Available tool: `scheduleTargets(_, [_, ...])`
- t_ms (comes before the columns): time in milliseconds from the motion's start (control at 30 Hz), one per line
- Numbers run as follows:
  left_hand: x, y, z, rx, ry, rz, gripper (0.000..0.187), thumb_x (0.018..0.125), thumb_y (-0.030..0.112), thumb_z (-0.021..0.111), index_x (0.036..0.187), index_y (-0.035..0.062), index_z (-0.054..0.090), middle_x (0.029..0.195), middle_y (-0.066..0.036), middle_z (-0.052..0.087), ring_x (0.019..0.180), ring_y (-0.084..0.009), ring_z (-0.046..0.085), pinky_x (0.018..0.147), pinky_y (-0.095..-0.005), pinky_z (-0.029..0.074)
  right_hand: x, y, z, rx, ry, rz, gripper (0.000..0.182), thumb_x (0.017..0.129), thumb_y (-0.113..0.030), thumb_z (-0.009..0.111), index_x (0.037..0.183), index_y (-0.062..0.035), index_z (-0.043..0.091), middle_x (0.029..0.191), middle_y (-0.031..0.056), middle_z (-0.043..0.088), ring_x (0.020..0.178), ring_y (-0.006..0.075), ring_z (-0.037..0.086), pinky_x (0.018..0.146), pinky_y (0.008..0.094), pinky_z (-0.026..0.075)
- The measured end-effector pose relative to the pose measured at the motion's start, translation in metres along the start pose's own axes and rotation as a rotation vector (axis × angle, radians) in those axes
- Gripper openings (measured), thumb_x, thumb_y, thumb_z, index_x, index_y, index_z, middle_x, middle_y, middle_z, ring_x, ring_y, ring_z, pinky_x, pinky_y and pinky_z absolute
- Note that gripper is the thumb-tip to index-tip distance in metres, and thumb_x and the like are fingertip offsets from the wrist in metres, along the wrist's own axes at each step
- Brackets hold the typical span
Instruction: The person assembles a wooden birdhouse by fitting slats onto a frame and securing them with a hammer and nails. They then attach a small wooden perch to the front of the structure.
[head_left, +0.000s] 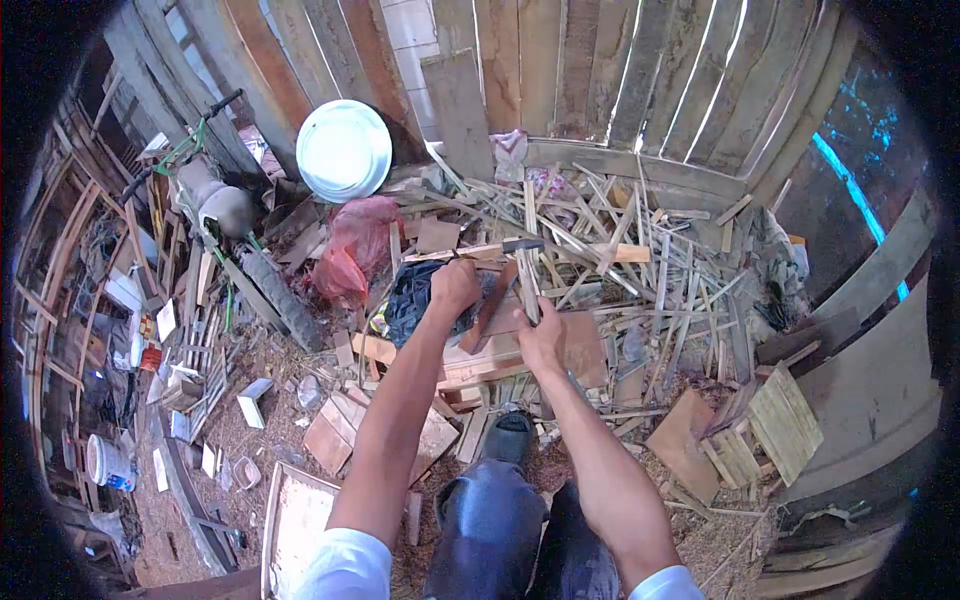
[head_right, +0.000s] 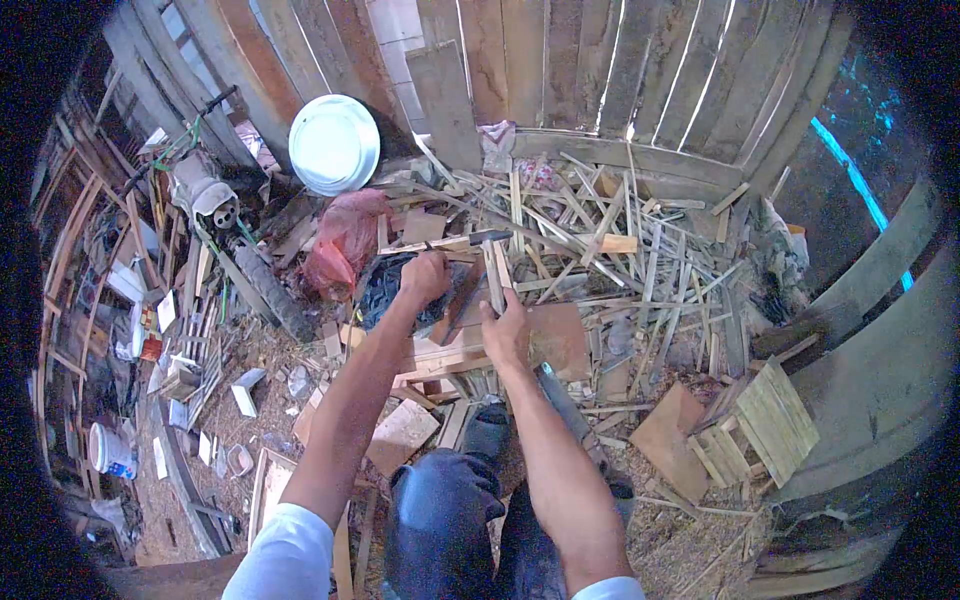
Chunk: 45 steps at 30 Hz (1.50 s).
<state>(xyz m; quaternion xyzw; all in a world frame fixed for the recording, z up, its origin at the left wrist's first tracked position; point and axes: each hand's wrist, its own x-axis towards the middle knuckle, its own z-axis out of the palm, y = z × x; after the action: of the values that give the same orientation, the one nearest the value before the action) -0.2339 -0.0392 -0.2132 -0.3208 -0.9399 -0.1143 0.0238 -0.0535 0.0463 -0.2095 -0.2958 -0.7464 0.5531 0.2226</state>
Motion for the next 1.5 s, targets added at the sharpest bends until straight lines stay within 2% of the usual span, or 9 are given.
scheduleTargets(267, [-0.006, -0.008, -0.007, -0.192, 0.02, -0.084, 0.018, 0.083, 0.022, 0.06, 0.084, 0.0078, 0.07, 0.084, -0.02, 0.068, 0.08, -0.0341, 0.069, 0.071, -0.0442, 0.055, 0.001, 0.009, -0.002, -0.08, 0.014, -0.075, 0.031, 0.084, -0.018, 0.066, 0.109, -0.0021, 0.057, 0.089, 0.0213, 0.063, 0.084, 0.0386, 0.061, 0.076, 0.0454, 0.046])
scheduleTargets(600, [-0.015, -0.012, -0.034, 0.166, 0.304, 0.155, 0.017, 0.084, 0.013, 0.052, 0.088, 0.0038, 0.066, 0.087, -0.019, 0.068, 0.084, -0.0339, 0.067, 0.071, -0.0436, 0.054, 0.001, 0.005, -0.022, -0.089, 0.099, -0.147, 0.031, 0.083, -0.018, 0.066, 0.109, -0.0028, 0.057, 0.092, 0.0222, 0.063, 0.087, 0.0409, 0.061, 0.077, 0.0457, 0.046])
scheduleTargets(700, [-0.025, 0.012, -0.065, -0.361, 0.155, -0.017, 0.017, 0.081, 0.014, 0.057, 0.092, 0.01, 0.069, 0.085, -0.017, 0.068, 0.084, -0.0353, 0.066, 0.074, -0.0429, 0.052, -0.002, -0.003, -0.039, -0.095, 0.194, -0.18, 0.035, 0.083, -0.021, 0.066, 0.112, -0.0026, 0.058, 0.097, 0.0229, 0.064, 0.092, 0.0416, 0.061, 0.081, 0.0464, 0.047])
scheduleTargets(767, [-0.019, 0.026, -0.072, -0.408, 0.157, 0.089, 0.018, 0.08, 0.012, 0.062, 0.095, 0.0104, 0.071, 0.084, -0.016, 0.069, 0.081, -0.0316, 0.068, 0.072, -0.0408, 0.052, -0.013, -0.03, -0.066, -0.158, 0.217, -0.199, 0.037, 0.083, -0.021, 0.066, 0.113, -0.0012, 0.057, 0.096, 0.0229, 0.064, 0.091, 0.0404, 0.062, 0.08, 0.0448, 0.048])
scheduleTargets(1033, [-0.031, 0.196, -0.119, -0.691, -0.058, 0.319, 0.023, 0.076, 0.011, 0.07, 0.098, 0.0033, 0.07, 0.088, -0.015, 0.07, 0.083, -0.023, 0.068, 0.076, -0.0344, 0.052, -0.055, -0.095, -0.223, -0.21, 0.399, -0.291, 0.029, 0.088, -0.023, 0.062, 0.109, -0.0035, 0.057, 0.084, 0.0237, 0.064, 0.081, 0.0436, 0.061, 0.068, 0.0477, 0.046])
scheduleTargets(1100, [-0.03, 0.241, -0.094, -0.508, 0.083, 0.58, 0.025, 0.073, 0.01, 0.071, 0.098, 0.0039, 0.07, 0.086, -0.016, 0.07, 0.081, -0.0244, 0.069, 0.074, -0.0346, 0.052, -0.072, -0.101, -0.272, -0.117, 0.441, -0.218, 0.029, 0.089, -0.023, 0.061, 0.108, -0.002, 0.057, 0.082, 0.0224, 0.064, 0.074, 0.0388, 0.064, 0.066, 0.0442, 0.047])
scheduleTargets(1267, [-0.07, 0.36, -0.03, -0.699, -0.099, 0.644, 0.021, 0.075, 0.013, 0.069, 0.094, 0.003, 0.069, 0.081, -0.018, 0.069, 0.077, -0.0306, 0.069, 0.068, -0.0372, 0.053, -0.099, -0.014, -0.387, 0.072, 0.333, 0.034, 0.029, 0.092, -0.024, 0.057, 0.11, -0.0009, 0.055, 0.071, 0.0137, 0.061, 0.063, 0.0216, 0.063, 0.064, 0.0373, 0.049])
scheduleTargets(1433, [-0.136, 0.438, 0.071, -1.169, -0.401, 0.634, 0.014, 0.077, 0.002, 0.069, 0.09, 0.001, 0.068, 0.083, -0.011, 0.071, 0.075, -0.0183, 0.067, 0.069, -0.0319, 0.052, -0.188, 0.083, -0.433, -0.11, 0.516, 0.305, 0.028, 0.092, -0.023, 0.056, 0.108, -0.0004, 0.054, 0.074, 0.0177, 0.063, 0.064, 0.0297, 0.064, 0.062, 0.0415, 0.049])
scheduleTargets(1500, [-0.162, 0.454, 0.106, -1.241, -0.488, 0.472, 0.012, 0.078, -0.001, 0.068, 0.09, 0.0012, 0.068, 0.086, -0.007, 0.07, 0.08, -0.0132, 0.063, 0.073, -0.0281, 0.05, -0.211, 0.123, -0.439, -0.505, 0.628, 0.218, 0.027, 0.092, -0.024, 0.054, 0.106, -0.0003, 0.053, 0.076, 0.0219, 0.063, 0.067, 0.0397, 0.063, 0.061, 0.0473, 0.049])
